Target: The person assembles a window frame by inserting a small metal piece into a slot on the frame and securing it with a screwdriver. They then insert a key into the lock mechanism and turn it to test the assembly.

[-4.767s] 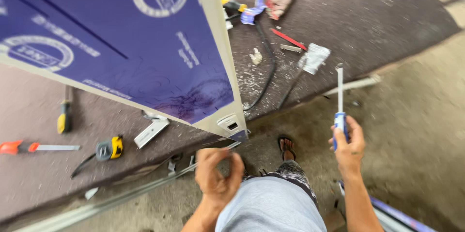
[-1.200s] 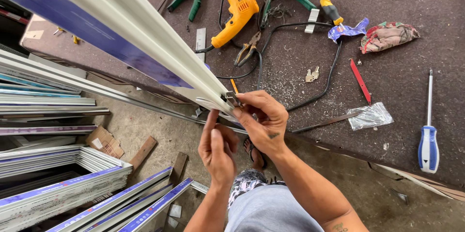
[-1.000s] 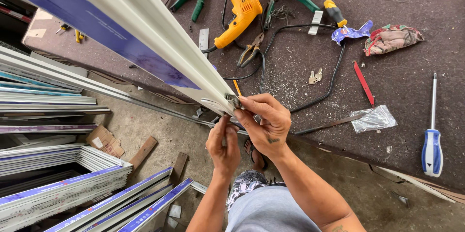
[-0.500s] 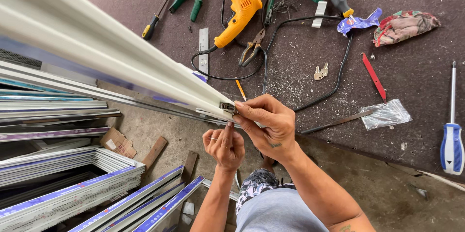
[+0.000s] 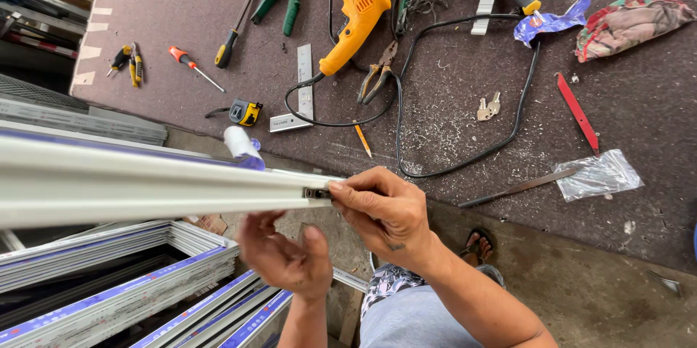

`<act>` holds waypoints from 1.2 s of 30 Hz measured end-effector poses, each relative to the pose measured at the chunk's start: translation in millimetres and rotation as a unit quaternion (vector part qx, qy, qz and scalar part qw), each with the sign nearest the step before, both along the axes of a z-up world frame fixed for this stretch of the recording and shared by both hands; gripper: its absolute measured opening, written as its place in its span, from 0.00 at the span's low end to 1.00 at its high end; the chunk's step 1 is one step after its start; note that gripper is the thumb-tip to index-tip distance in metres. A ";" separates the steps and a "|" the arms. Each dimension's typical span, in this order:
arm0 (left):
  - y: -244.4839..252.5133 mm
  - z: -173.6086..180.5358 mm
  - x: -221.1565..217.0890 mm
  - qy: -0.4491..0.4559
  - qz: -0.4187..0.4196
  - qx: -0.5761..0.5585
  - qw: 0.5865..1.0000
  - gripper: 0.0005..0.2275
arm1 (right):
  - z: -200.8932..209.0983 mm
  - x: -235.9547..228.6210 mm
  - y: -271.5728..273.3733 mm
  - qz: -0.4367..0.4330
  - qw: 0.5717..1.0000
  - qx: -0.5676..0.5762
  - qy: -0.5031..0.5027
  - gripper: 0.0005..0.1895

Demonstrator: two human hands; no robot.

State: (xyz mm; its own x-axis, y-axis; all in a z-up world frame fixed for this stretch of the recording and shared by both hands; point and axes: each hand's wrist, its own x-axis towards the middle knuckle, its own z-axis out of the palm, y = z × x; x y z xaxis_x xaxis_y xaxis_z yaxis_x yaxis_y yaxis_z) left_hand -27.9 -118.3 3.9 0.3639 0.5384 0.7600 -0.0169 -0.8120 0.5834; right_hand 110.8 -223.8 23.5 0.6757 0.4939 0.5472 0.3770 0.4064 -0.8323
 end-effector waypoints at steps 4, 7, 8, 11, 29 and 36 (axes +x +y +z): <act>-8.9 34.2 17.6 0.010 -0.015 -0.033 0.999 0.43 | -0.9 -0.7 -1.5 0.027 0.999 0.020 0.030 0.20; -14.4 47.2 30.5 0.029 -0.005 -0.037 0.999 0.45 | -3.5 1.4 -1.7 0.036 0.998 0.019 0.043 0.21; -16.4 48.7 32.3 0.040 0.001 -0.042 0.998 0.45 | -5.4 2.2 -1.4 0.038 0.998 0.021 0.046 0.21; -20.1 47.4 33.4 0.053 0.007 -0.059 0.997 0.44 | -11.1 1.8 1.8 0.040 0.998 0.026 0.048 0.20; -25.0 41.6 37.1 0.069 0.031 -0.047 0.996 0.40 | -13.1 5.5 16.7 -0.034 0.997 0.061 -0.039 0.19; -21.8 42.2 36.8 0.067 0.028 -0.044 0.996 0.39 | -10.7 4.6 17.0 -0.032 0.997 0.066 -0.029 0.19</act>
State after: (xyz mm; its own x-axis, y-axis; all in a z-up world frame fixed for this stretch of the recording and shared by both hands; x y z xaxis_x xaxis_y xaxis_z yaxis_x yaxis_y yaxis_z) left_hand 8.9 -140.1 46.1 0.4267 0.6234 0.6552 0.1090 -0.7546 0.6471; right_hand 115.4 -206.7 12.7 0.6685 0.3726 0.6437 0.4516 0.4842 -0.7494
